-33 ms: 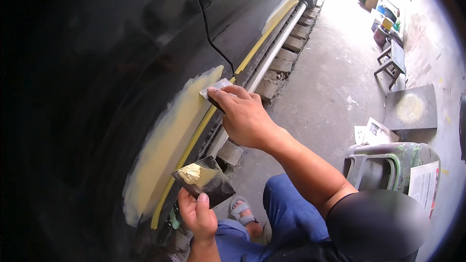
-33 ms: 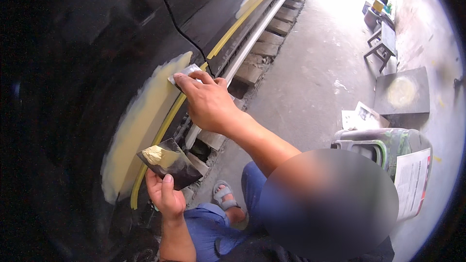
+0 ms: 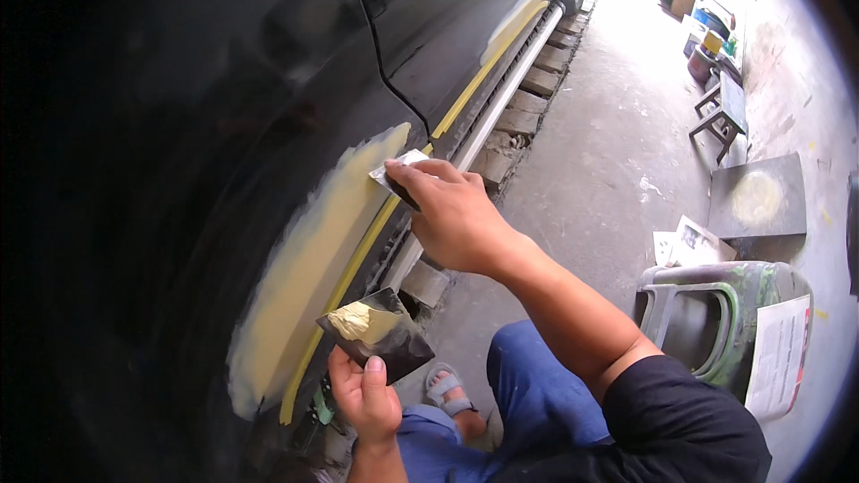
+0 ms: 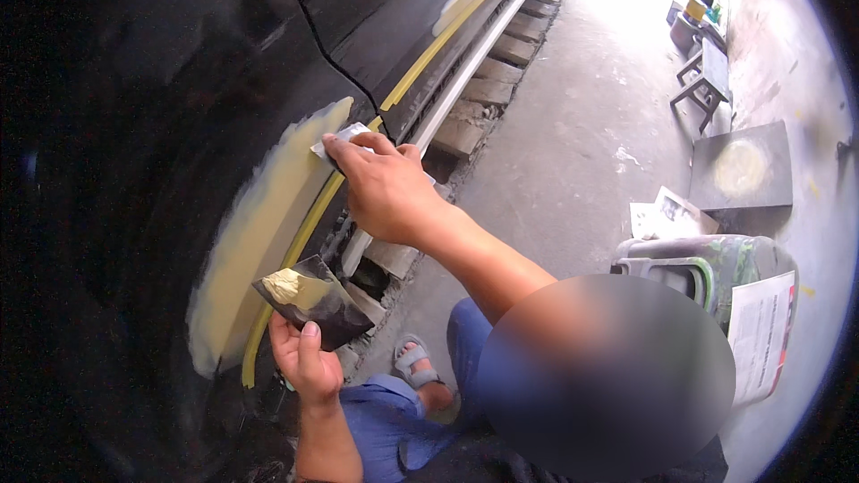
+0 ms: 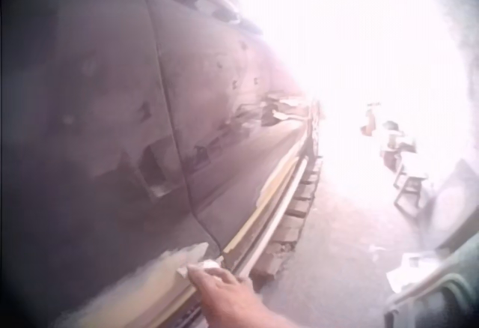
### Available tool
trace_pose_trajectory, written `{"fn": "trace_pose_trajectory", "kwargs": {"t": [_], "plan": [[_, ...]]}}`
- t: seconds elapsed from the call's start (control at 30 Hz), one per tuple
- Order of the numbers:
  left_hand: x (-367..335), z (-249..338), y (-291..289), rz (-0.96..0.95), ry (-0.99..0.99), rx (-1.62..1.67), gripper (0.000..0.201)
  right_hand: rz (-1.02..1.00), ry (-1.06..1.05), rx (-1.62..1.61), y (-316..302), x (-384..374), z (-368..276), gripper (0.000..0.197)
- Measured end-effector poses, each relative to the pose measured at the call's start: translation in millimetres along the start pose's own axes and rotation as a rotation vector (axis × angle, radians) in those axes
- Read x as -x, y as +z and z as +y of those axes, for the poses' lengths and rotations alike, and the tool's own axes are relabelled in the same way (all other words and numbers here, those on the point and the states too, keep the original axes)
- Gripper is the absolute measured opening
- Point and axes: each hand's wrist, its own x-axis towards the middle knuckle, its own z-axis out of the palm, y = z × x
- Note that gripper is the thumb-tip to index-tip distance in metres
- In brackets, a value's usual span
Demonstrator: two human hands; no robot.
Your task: The person applies a yellowish body filler to a black car's side panel using a metal spreader, smoothing it along the lower door area. They then scrape excess filler from the spreader and wipe the tool with a cloth before continuing to spread and smooth the filler on the panel.
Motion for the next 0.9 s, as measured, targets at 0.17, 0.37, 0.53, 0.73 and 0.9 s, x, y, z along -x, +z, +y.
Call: {"fn": "trace_pose_trajectory", "kwargs": {"t": [0.17,0.37,0.53,0.73,0.9], "plan": [[3,2,0,0.018,0.023,-0.003,0.051,0.077,0.024,-0.059,-15,-23,14,0.057],[4,1,-4,0.040,0.019,0.011,0.050,0.041,0.071,-0.082,6,-5,-6,0.058],[1,0,-4,0.060,0.045,0.023,0.051,-0.022,0.084,-0.179,5,9,-10,0.058],[6,2,-7,0.085,0.061,-0.001,0.051,0.091,0.133,-0.134,-10,-18,14,0.057],[10,6,-14,0.143,0.116,0.014,0.051,0.016,0.061,-0.102,14,7,-24,0.059]]}}
